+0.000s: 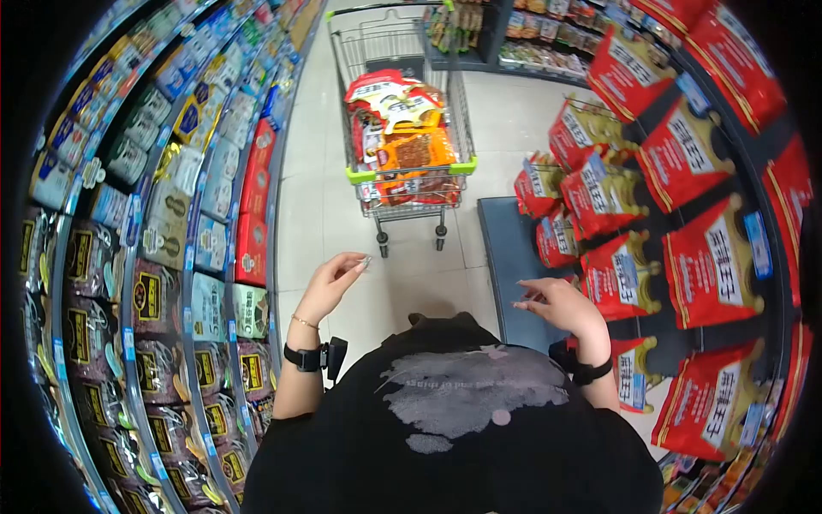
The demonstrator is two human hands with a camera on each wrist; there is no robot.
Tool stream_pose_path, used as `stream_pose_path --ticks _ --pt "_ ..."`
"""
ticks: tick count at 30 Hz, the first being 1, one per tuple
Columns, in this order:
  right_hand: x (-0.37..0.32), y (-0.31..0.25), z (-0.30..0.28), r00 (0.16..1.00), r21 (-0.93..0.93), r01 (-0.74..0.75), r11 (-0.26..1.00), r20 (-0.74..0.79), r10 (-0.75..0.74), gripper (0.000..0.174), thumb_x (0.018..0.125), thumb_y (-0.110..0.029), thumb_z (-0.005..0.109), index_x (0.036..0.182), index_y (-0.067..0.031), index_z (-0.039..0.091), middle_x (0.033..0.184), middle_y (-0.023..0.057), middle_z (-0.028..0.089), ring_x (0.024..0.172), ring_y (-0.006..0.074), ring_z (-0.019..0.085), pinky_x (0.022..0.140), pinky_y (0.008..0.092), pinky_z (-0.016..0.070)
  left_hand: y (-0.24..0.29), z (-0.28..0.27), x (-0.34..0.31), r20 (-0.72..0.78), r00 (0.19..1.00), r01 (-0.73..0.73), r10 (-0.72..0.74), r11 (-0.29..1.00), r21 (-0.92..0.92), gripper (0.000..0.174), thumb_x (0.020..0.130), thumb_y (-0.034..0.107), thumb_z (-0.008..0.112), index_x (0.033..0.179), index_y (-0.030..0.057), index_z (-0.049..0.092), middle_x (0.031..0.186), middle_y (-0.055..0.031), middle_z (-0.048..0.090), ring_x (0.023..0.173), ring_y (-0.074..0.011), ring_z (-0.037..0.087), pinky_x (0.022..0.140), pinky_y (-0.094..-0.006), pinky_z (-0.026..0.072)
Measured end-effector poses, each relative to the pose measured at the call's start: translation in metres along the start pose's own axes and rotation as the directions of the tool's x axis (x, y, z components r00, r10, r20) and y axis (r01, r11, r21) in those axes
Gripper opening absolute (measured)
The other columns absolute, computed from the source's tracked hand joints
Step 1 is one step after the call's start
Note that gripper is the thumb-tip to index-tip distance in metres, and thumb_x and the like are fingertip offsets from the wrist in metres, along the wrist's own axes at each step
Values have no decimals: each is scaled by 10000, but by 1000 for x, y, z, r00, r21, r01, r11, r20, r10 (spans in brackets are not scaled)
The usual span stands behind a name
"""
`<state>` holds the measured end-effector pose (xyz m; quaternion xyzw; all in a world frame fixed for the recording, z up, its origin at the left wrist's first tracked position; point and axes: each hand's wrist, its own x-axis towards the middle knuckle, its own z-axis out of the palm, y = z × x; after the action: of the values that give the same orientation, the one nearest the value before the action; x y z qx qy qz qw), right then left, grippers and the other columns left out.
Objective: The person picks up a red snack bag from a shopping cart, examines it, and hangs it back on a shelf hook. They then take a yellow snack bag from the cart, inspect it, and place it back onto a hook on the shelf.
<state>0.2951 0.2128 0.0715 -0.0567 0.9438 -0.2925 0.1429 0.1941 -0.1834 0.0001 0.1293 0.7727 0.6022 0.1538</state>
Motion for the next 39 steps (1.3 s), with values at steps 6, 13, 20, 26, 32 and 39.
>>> stream_pose_path --ticks 6,13,20,26,32,39 --pt "144 -4 8 952 416 69 907 244 -184 327 851 -233 629 1059 19 618 900 130 674 823 149 629 735 280 484 -13 -41 -25 -232 961 132 -149 988 -85 252 904 139 556 1109 -6 577 936 -53 643 890 -99 573 795 -234 442" --pt "360 -38 -25 927 757 -6 653 248 -280 308 885 -201 576 1077 40 585 990 97 650 852 178 633 770 278 503 -31 -91 -14 -471 834 230 -286 957 -174 259 911 114 536 1128 -27 556 1007 -87 634 942 -137 588 832 -255 451" --pt "604 8 -29 992 984 -111 140 119 -43 271 909 -141 504 1110 38 530 1021 147 604 929 245 621 801 336 529 -12 -118 87 -589 700 380 -404 909 -172 268 914 119 532 1137 -29 550 992 -89 627 944 -136 579 827 -254 446" --pt "749 56 51 873 910 -415 6 396 284 259 883 -114 541 1121 -20 500 1107 123 520 971 268 532 837 353 521 -4 -123 159 -580 655 548 -484 833 -77 281 905 119 541 1151 -15 548 1017 -95 622 943 -146 584 832 -261 446" --pt "833 66 130 858 912 -406 -53 400 323 149 861 -121 600 976 -40 550 875 50 571 778 168 562 720 270 523 12 -117 166 -597 517 690 -614 711 -134 278 895 82 548 1159 -6 544 1053 -97 617 978 -146 581 856 -261 443" --pt "851 47 137 895 905 -395 159 340 289 165 881 -225 604 890 -62 588 751 -3 588 575 101 490 541 200 432 22 -121 171 -669 459 735 -585 673 -85 310 873 158 580 1132 -12 562 984 -146 649 906 -197 633 800 -302 480"
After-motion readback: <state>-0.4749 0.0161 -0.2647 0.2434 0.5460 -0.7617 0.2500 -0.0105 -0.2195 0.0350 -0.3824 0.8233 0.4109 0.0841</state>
